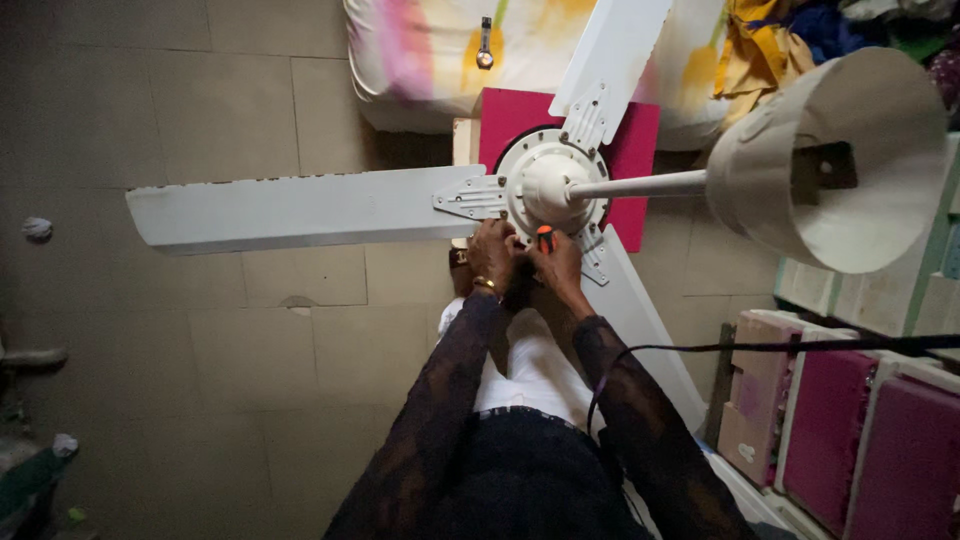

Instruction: The person uses a screwdriver to tighten the screws on the central hub of a ceiling fan. They work on multiple attachment points around the fan's motor housing to secure the blades.

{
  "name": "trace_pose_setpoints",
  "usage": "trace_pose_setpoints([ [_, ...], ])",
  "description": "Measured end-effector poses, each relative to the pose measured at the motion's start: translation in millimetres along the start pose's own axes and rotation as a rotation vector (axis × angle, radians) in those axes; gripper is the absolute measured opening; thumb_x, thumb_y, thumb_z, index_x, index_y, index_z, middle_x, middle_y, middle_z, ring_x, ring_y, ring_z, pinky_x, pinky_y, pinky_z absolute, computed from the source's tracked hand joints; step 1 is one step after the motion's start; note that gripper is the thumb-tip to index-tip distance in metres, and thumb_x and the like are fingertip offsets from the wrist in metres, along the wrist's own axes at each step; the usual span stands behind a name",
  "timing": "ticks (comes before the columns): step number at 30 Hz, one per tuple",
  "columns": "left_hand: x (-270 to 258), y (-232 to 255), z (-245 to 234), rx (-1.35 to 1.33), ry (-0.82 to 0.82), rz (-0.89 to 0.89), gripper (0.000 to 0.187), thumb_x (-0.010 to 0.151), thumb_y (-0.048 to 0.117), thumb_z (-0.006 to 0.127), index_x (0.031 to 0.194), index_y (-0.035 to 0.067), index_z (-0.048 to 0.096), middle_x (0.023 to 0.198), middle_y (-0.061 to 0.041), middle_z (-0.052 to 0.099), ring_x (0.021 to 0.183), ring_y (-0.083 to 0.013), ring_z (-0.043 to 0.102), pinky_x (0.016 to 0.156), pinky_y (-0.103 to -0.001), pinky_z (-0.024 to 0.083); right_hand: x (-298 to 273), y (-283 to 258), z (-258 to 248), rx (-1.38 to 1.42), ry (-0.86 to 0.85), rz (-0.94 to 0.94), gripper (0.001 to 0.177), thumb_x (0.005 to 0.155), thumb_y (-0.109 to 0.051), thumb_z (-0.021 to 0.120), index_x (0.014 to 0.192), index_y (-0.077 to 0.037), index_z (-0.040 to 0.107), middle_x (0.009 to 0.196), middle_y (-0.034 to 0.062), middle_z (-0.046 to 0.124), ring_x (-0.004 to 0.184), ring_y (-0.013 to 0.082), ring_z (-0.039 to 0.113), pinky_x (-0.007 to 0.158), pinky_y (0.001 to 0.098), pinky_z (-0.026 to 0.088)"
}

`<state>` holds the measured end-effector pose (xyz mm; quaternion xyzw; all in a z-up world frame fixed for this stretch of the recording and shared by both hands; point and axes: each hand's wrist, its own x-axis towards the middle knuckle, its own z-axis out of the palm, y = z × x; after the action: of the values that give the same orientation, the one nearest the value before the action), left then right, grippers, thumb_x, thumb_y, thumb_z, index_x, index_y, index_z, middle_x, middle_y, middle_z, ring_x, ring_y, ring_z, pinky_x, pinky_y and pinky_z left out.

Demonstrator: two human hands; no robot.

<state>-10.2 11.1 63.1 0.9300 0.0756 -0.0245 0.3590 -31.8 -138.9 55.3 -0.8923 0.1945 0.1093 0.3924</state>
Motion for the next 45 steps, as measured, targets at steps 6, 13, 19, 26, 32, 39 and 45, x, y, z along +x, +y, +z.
trace_pose_setpoints([
  [6,-15,-13,-41,-0.203,0.010,-0.052,0.033,0.080,0.014,0.080,0.108,0.010,0.065,0.106,-0.011,0.066,0.097,-0.0357,0.066,0.079,-0.046,0.053,3,-10,9,0.128,-0.026,0.085,0.034,0.077,-0.036,0.081,0.083,-0.004,0.072,0.072,0.0146,0.071,0.065,0.0290,0.068,0.064,0.0426,0.053],
  [13,-20,-30,-66,-0.198,0.043,-0.048,0.026,0.083,0.012,0.077,0.106,0.013,0.067,0.103,-0.009,0.066,0.096,-0.0311,0.068,0.082,-0.044,0.054,-1,-38,21,-0.101,0.045,-0.206,0.032,0.084,-0.030,0.079,0.092,-0.001,0.071,0.085,0.0251,0.070,0.083,0.0451,0.069,0.071,0.0525,0.052],
  [19,-10,-11,-68,-0.216,0.085,0.021,0.024,0.083,0.013,0.077,0.105,0.011,0.068,0.106,-0.009,0.065,0.106,-0.0323,0.063,0.094,-0.045,0.050,9,-43,30,-0.120,0.026,-0.143,0.021,0.081,-0.022,0.074,0.091,-0.003,0.073,0.085,0.0239,0.071,0.084,0.0446,0.069,0.074,0.0544,0.052],
  [26,0,4,-54,-0.026,0.053,0.268,0.045,0.078,0.006,0.071,0.123,0.010,0.068,0.143,-0.015,0.057,0.137,-0.0438,0.047,0.115,-0.048,0.037,19,-32,33,-0.248,-0.003,-0.352,0.019,0.077,-0.019,0.077,0.089,-0.005,0.073,0.086,0.0214,0.071,0.082,0.0434,0.069,0.072,0.0543,0.053],
  [32,7,-9,-24,-0.021,-0.054,0.221,0.052,0.076,0.005,0.073,0.127,0.008,0.067,0.150,-0.013,0.053,0.142,-0.0420,0.044,0.115,-0.049,0.038,24,-21,35,-0.280,-0.052,-0.552,0.023,0.076,-0.021,0.080,0.089,-0.004,0.070,0.090,0.0218,0.070,0.084,0.0437,0.068,0.071,0.0553,0.053],
  [39,17,-10,-35,0.003,-0.091,0.215,0.052,0.074,0.005,0.074,0.125,0.014,0.069,0.147,-0.007,0.059,0.139,-0.0344,0.052,0.114,-0.043,0.044,29,-14,50,-0.292,-0.008,-0.413,0.027,0.076,-0.017,0.079,0.097,-0.002,0.071,0.092,0.0223,0.070,0.087,0.0451,0.068,0.075,0.0560,0.053],
  [45,17,1,-56,-0.012,-0.110,0.247,0.054,0.069,0.008,0.080,0.122,0.012,0.070,0.143,-0.010,0.059,0.135,-0.0362,0.052,0.108,-0.046,0.045,17,-27,50,-0.136,0.054,-0.432,0.030,0.074,-0.019,0.081,0.095,0.000,0.071,0.096,0.0228,0.068,0.087,0.0452,0.067,0.075,0.0537,0.055],
])
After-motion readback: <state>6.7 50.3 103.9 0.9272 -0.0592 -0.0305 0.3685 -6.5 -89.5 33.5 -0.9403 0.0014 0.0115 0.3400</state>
